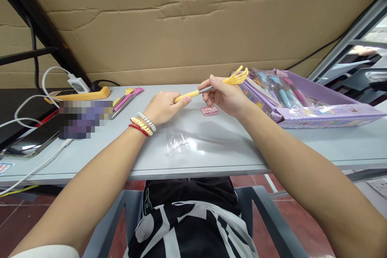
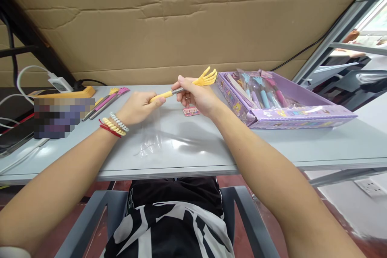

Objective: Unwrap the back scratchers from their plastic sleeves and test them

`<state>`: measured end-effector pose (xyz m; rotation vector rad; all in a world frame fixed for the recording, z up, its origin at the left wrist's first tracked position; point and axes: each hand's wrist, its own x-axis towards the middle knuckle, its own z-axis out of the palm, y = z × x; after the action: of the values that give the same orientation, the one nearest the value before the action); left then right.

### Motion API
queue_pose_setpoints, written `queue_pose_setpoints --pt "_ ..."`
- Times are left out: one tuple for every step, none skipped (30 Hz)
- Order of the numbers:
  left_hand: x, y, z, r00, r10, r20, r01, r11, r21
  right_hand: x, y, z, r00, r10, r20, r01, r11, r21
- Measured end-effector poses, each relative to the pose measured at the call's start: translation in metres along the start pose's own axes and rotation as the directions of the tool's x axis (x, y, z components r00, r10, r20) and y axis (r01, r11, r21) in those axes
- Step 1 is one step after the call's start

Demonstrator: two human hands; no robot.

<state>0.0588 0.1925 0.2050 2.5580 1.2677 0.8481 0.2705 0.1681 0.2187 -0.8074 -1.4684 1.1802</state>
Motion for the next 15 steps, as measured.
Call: queue_pose_setpoints --pt "0.000 -0.002 0.000 1.000 -0.001 0.013 0.001 1.000 0.006 0.000 0.000 -0.001 1.000 -0.005 0.001 0.005 1.000 0.005" --pt "0.001 -0.004 0.001 1.000 0.003 0.023 -0.003 1.000 0.013 0.000 -0.001 -0.002 1.000 -0.013 -0.006 0.013 1.000 0.012" --pt "0.001 -0.006 0.001 0.999 0.012 0.031 -0.012 1.000 0.018 0.000 -0.001 -0.003 0.999 -0.025 -0.021 0.026 0.999 0.021" --pt "0.002 -0.007 0.002 0.999 0.026 0.037 -0.026 0.999 0.018 0.001 -0.003 -0.005 0.998 -0.039 -0.040 0.040 0.999 0.029" --pt "0.002 -0.009 0.003 0.998 0.044 0.037 -0.044 0.999 0.012 0.000 -0.004 -0.007 0.997 -0.053 -0.061 0.055 0.998 0.036" --pt "0.003 -0.010 0.004 0.998 0.065 0.026 -0.065 0.998 0.001 0.000 -0.006 -0.009 0.995 -0.065 -0.078 0.068 0.997 0.041" --pt "0.003 -0.010 0.005 0.996 0.088 0.004 -0.088 0.996 -0.009 0.000 -0.007 -0.011 0.993 -0.073 -0.089 0.077 0.996 0.043" --pt "0.003 -0.010 0.005 0.993 0.111 -0.026 -0.111 0.994 -0.013 -0.001 -0.008 -0.012 0.993 -0.076 -0.094 0.080 0.996 0.042" --pt "0.004 -0.011 0.005 0.989 0.133 -0.057 -0.134 0.991 -0.008 -0.002 -0.008 -0.013 0.993 -0.077 -0.094 0.080 0.996 0.039" --pt "0.004 -0.011 0.005 0.984 0.153 -0.090 -0.154 0.988 0.004 -0.002 -0.009 -0.014 0.993 -0.076 -0.091 0.079 0.996 0.036" --pt "0.004 -0.011 0.005 0.978 0.171 -0.120 -0.169 0.985 0.020 -0.002 -0.008 -0.014 0.993 -0.076 -0.088 0.079 0.996 0.034" --pt "0.004 -0.010 0.005 0.972 0.184 -0.143 -0.181 0.983 0.031 -0.002 -0.008 -0.014 0.993 -0.078 -0.087 0.081 0.996 0.036" --pt "0.004 -0.010 0.004 0.969 0.193 -0.157 -0.189 0.981 0.038 -0.002 -0.007 -0.014 0.993 -0.080 -0.091 0.084 0.996 0.039" --pt "0.003 -0.009 0.004 0.967 0.197 -0.160 -0.194 0.980 0.038 -0.001 -0.006 -0.014 0.992 -0.081 -0.100 0.086 0.995 0.044" --pt "0.003 -0.008 0.003 0.968 0.200 -0.155 -0.197 0.980 0.033 0.000 -0.005 -0.014 0.990 -0.080 -0.114 0.086 0.995 0.050"
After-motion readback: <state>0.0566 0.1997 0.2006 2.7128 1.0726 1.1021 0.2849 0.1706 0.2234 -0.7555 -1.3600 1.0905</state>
